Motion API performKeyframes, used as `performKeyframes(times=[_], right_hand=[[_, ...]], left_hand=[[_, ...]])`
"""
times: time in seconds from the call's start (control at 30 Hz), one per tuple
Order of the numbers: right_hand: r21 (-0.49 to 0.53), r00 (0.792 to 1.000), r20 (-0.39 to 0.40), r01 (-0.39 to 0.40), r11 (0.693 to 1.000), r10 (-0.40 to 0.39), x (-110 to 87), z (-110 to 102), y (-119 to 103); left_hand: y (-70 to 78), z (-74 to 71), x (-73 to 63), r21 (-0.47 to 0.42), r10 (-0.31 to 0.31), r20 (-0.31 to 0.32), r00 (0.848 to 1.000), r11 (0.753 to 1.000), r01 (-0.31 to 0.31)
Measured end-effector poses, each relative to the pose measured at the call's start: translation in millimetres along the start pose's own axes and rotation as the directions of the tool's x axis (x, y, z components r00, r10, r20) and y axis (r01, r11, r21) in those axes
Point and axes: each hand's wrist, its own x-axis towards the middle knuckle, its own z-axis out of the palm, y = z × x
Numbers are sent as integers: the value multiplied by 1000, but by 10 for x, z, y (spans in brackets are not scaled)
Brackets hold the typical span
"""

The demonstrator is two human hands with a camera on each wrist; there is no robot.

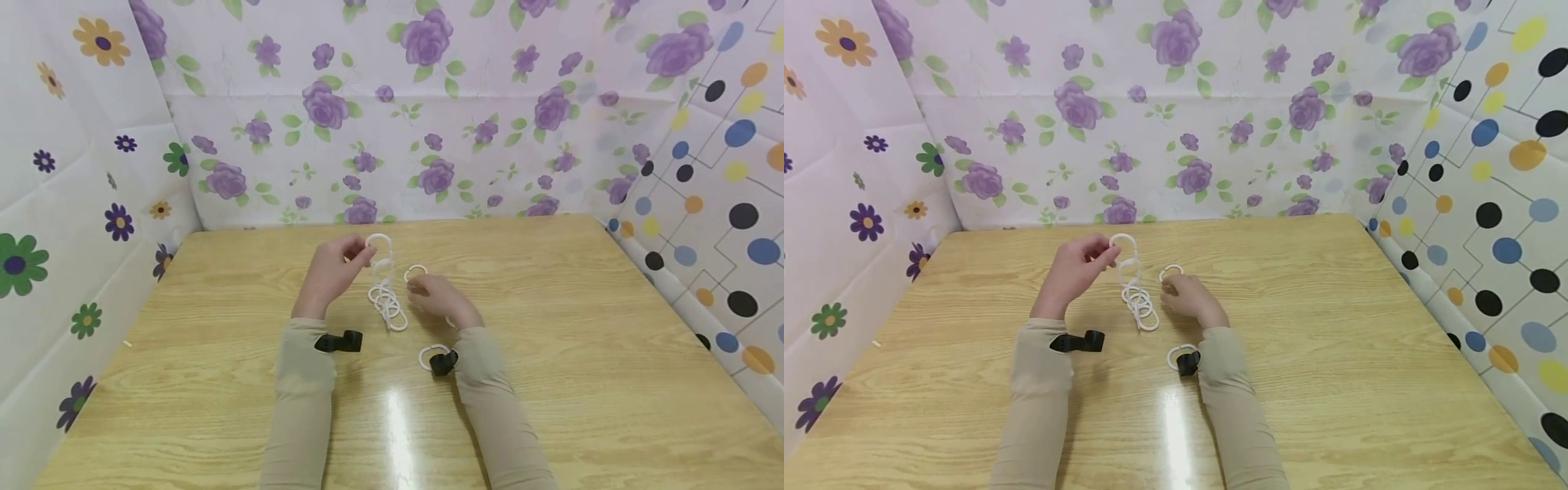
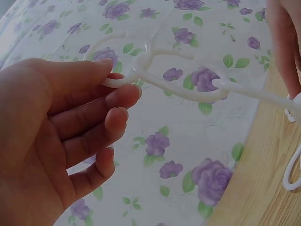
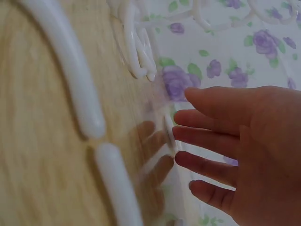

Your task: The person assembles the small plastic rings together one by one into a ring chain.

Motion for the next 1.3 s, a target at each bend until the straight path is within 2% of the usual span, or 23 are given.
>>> performKeyframes(times=[0.2,0.43,0.6,0.83,0.93,1.03,1.17,1.3], right_hand=[[1,999,-25,-26,1000,26,-28,12,44],[-11,996,15,-87,996,87,-70,-1,67],[-40,998,3,-55,998,55,-89,-45,39],[-11,995,-99,-1,1000,0,-124,-216,-44],[32,991,-132,20,999,-15,-141,-267,-68],[112,984,-171,74,991,-54,-147,-294,-84],[259,973,-203,160,952,-108,-163,-339,-123],[390,974,-199,183,902,-111,-199,-408,-187]], left_hand=[[6,-2,-12,12,-2,17,1000,1000,2],[15,8,-16,33,-2,53,999,999,0],[3,10,-13,43,-3,63,998,999,1],[8,12,-2,48,-6,71,997,999,2],[13,13,1,52,-5,78,997,999,0],[18,15,4,49,-6,85,996,999,2],[14,25,17,54,2,108,994,999,-8],[10,37,22,71,10,148,989,997,-21]])
